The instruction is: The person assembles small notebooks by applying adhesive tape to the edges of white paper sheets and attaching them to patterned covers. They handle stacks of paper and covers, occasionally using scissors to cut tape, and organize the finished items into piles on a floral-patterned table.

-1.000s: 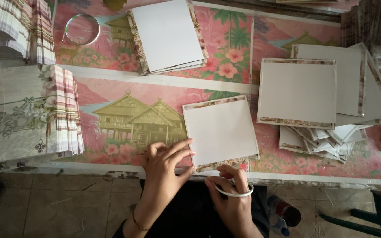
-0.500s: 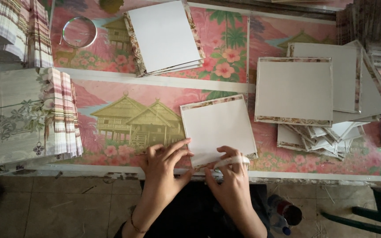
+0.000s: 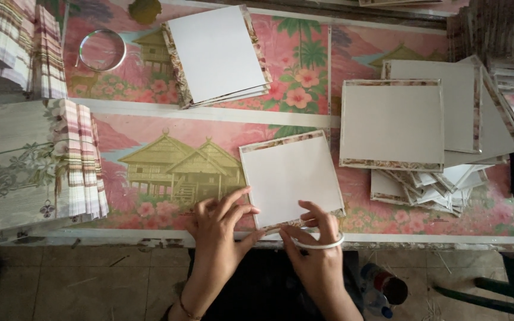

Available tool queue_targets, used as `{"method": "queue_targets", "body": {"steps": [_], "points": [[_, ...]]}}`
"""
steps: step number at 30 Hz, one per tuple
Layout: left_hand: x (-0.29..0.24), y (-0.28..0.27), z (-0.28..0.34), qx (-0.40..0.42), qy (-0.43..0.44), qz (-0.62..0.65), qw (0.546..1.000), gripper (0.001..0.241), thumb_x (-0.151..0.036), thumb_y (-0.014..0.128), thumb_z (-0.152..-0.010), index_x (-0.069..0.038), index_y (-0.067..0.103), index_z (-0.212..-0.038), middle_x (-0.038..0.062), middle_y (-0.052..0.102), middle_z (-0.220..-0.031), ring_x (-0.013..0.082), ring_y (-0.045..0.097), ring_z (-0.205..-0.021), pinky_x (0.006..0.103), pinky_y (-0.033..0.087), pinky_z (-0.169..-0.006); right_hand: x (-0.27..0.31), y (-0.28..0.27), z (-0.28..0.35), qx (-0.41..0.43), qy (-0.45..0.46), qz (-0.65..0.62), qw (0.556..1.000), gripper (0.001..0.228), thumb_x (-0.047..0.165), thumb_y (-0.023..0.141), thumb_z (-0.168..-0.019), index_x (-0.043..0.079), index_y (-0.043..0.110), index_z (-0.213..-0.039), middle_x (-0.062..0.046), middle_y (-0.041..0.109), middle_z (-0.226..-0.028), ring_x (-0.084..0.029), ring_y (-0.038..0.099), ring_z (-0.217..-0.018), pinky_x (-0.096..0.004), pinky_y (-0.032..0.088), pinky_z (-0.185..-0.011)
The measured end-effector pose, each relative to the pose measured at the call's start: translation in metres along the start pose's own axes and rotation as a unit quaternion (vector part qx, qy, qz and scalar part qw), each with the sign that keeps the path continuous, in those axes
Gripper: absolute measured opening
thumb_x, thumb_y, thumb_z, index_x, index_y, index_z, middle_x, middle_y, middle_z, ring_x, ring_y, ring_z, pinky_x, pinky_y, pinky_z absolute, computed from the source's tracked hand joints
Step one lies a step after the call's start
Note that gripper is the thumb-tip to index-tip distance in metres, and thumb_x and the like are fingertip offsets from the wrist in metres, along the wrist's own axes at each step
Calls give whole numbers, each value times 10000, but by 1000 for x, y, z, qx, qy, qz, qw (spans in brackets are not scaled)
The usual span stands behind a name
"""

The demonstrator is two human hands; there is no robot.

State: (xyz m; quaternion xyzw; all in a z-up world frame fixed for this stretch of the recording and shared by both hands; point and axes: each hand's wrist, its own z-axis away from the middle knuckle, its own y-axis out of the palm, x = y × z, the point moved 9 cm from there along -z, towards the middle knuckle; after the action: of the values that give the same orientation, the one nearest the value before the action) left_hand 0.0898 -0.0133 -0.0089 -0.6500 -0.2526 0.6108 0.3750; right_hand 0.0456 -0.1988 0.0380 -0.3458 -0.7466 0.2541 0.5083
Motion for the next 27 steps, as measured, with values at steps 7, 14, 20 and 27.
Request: {"method": "queue_targets", "body": {"steps": [7,14,20,27], "points": [[6,7,-2,-13,28,10,999,355,-424,919,-743,-393,740,-1048,-219,608,-1528,374,502,-1175,534,426,-871,-73,-48,6,-10,170,-39,985,487,145,937,-798,60,740,-1235,-64,617,-1373,-170,671,-1049,-290,631,-914],[13,16,-2,1,-9,-11,1000,396,-448,965,-691,-447,745,-1020,-264,564,-1548,340,474,-1254,630,428,-874,-106,-67,7,6,219,44,975,143,294,882,-856,168,901,-921,-44,610,-1482,-192,691,-1148,-392,570,-1009],[7,10,-4,24,-30,-12,999,352,-486,941,-726,-448,748,-1018,-291,549,-1551,331,470,-1285,615,438,-847,-106,-67,0,33,201,-6,979,183,282,842,-896,155,916,-1005,-29,622,-1453,-189,672,-1112,-361,584,-984],[14,17,-4,48,-51,-17,997,383,-516,955,-703,-470,758,-1028,-307,521,-1568,327,447,-1320,635,433,-876,-95,-59,-7,13,126,55,990,188,287,837,-915,117,886,-977,-91,643,-1415,-234,697,-1066,-416,597,-946]]}}
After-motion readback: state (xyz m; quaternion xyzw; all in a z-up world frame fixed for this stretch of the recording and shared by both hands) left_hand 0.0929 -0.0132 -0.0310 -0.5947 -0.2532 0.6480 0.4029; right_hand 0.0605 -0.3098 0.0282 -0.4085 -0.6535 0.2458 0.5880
